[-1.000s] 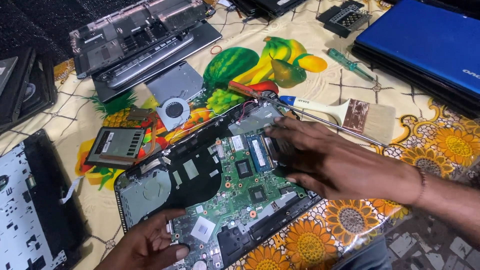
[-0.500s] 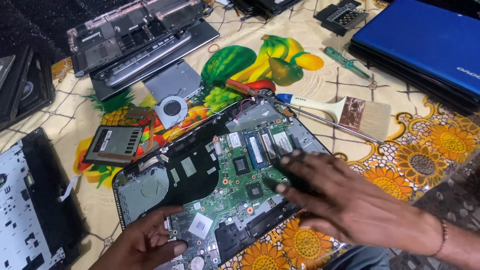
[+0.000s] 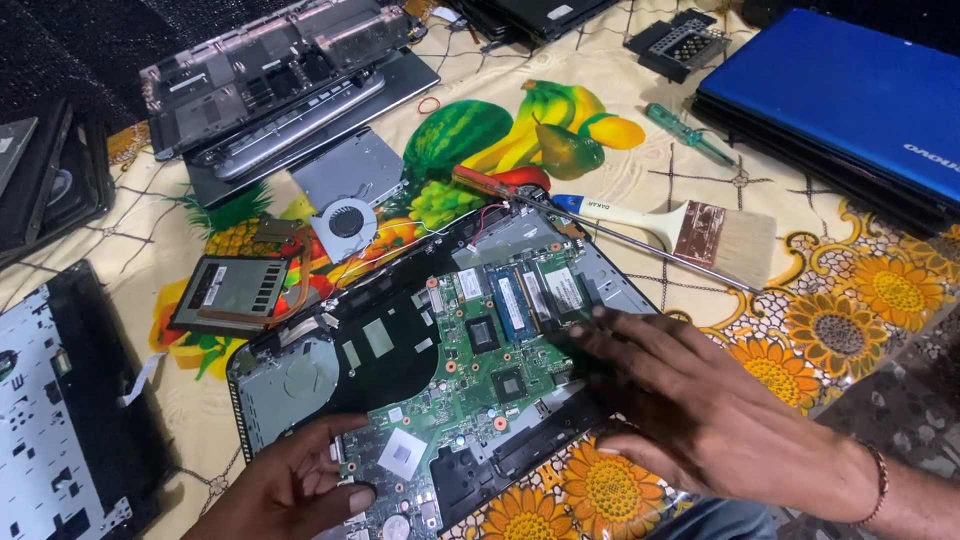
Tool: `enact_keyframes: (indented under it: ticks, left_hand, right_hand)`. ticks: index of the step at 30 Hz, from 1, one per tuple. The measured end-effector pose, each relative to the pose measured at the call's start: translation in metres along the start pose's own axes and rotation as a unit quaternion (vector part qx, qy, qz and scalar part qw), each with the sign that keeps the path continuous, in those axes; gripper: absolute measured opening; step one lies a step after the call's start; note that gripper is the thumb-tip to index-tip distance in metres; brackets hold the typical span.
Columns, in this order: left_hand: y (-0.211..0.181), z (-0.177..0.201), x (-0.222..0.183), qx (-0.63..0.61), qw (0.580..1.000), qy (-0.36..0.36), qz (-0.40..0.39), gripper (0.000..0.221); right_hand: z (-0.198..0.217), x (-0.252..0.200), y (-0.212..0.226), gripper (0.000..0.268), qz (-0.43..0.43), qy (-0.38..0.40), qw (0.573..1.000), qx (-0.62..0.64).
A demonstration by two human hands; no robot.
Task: Disassembling a laptop, cleaning the motherboard with a brush, and removing screws from the internal chassis.
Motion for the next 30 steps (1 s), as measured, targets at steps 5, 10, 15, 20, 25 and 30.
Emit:
enact_keyframes:
  ticks: [5,10,15,20,25,30]
  left_hand:
    - [-0.004,0.001,-0.001,0.007,1.000,0.003,0.005,0.064]
    - [-0.001,0.013,0.003,-0.016,0.999,0.001,-0.036,0.063]
    - [0.000,0.029,0.001,-0.071,0.990,-0.018,-0.117,0.060]
    - [0.000,0.049,0.010,-0.228,0.965,-0.006,-0.131,0.063]
    - [0.004,0.052,0.011,-0.276,0.958,-0.005,-0.076,0.055]
    - [-0.010,0.044,-0.001,-0.343,0.932,-0.064,-0.103,0.058]
  right_hand:
    - [0.013,0.000,-0.010,0.043,0.030,-0.060,0.997,-0.037]
    - [0.032,-0.004,-0.039,0.044,-0.004,-0.097,0.992,-0.082]
    - [0.068,-0.012,-0.085,0.038,-0.073,-0.152,0.972,-0.164]
    - [0.073,-0.021,-0.140,0.031,-0.156,-0.068,0.964,-0.203]
    - [0.033,0.008,-0.168,0.029,-0.279,0.093,0.955,-0.030]
    - [-0.009,0.039,-0.173,0.043,-0.314,0.270,0.908,-0.063]
Point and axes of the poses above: each hand's wrist, its own x-axis towards the middle knuckle, its own z-axis out of the back of the hand, y = z × x, the point moved 8 cm from there along x, towards the middle knuckle, and after that the axes turned 3 degrees about -x, right-handed, at the moved point
